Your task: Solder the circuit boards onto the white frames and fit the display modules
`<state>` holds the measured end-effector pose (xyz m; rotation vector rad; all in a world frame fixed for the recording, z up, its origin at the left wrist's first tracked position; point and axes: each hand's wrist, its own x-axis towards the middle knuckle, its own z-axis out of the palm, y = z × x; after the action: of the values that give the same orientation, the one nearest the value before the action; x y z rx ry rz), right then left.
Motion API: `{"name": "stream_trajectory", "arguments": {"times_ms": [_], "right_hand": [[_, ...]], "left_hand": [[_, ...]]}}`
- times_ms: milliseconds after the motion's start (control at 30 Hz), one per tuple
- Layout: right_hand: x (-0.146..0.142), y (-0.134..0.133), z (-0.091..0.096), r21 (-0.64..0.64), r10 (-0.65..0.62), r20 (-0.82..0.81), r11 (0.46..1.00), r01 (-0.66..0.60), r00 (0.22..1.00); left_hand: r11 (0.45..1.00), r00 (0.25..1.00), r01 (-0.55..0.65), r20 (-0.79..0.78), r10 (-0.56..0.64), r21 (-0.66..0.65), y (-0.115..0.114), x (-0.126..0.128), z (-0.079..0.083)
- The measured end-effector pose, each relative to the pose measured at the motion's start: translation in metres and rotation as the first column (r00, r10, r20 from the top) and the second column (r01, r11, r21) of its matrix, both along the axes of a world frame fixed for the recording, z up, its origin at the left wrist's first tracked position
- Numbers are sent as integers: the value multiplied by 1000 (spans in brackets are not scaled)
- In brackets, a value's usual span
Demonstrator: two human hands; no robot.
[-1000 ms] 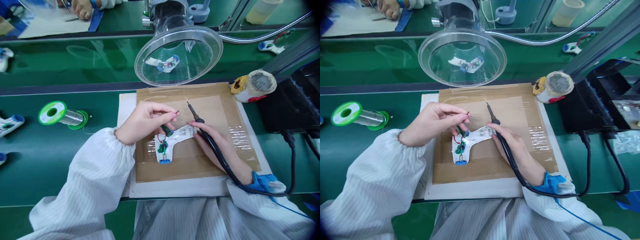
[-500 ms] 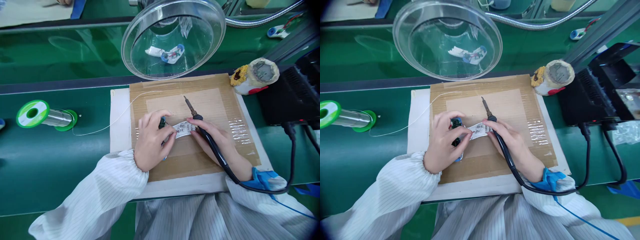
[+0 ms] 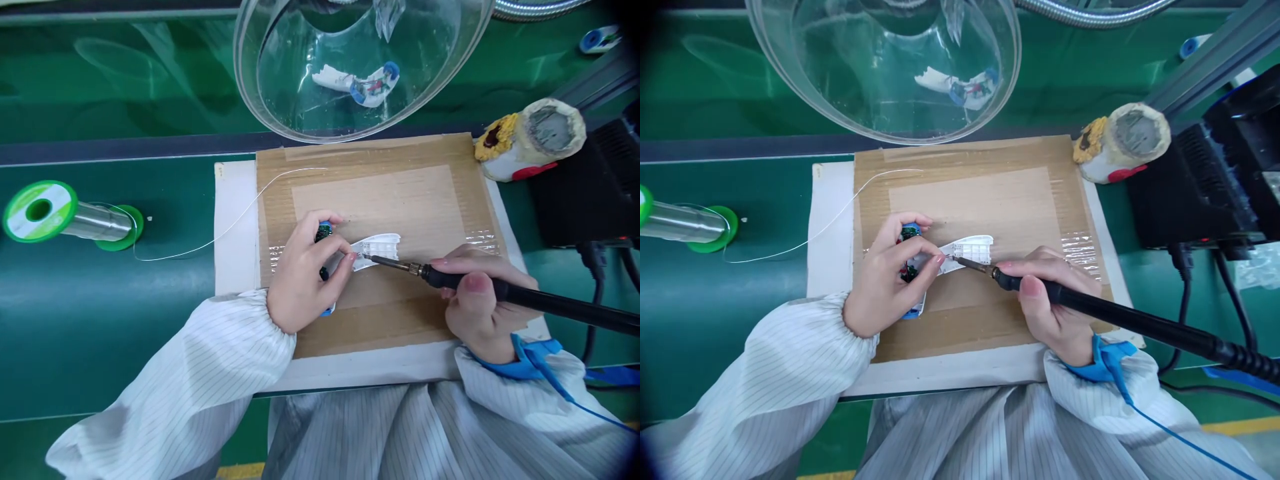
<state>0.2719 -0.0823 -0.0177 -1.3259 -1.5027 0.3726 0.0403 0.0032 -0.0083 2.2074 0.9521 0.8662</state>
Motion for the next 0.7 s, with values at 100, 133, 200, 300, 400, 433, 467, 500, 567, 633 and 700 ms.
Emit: {"name": "stream_trajectory", "arguments": {"times_ms": [100,133,200,300,400,433,467,500,567,633,700], "right_hand": [[-7,6,4,101,6,-3,995,-5,1000],[-8,8,4,99,9,-6,995,-8,1000],[-9,9,4,104,-12,-17,994,14,1000],[-9,9,4,158,-116,-66,979,125,991],[-9,8,5,136,-118,-154,981,140,981],[-9,9,5,90,-96,-140,990,109,986],[-9,9,5,39,-67,-96,997,71,993],[-10,11,6,-11,-30,-26,1000,30,999],[-12,14,5,-94,46,138,995,-33,989],[-13,17,4,-124,114,244,989,-86,963],[-13,19,2,-119,136,309,987,-104,941]], "left_hand": [[1000,1000,-5,-6,5,7,0,1,0],[1000,1000,-9,-8,10,13,0,1,-1],[1000,1000,-18,-12,18,23,-1,2,-1],[999,1000,-23,-18,24,26,-1,2,-1],[1000,1000,-22,-17,23,22,0,2,-1],[1000,1000,-22,-15,23,22,-1,2,-1],[1000,1000,-23,-16,23,19,-1,3,-2],[1000,1000,-22,-17,22,16,-2,3,-2],[1000,999,-28,-21,28,9,-3,3,-1],[1000,999,-24,-32,24,2,-4,1,1],[1000,998,17,-59,-17,-2,-2,-2,6]]}}
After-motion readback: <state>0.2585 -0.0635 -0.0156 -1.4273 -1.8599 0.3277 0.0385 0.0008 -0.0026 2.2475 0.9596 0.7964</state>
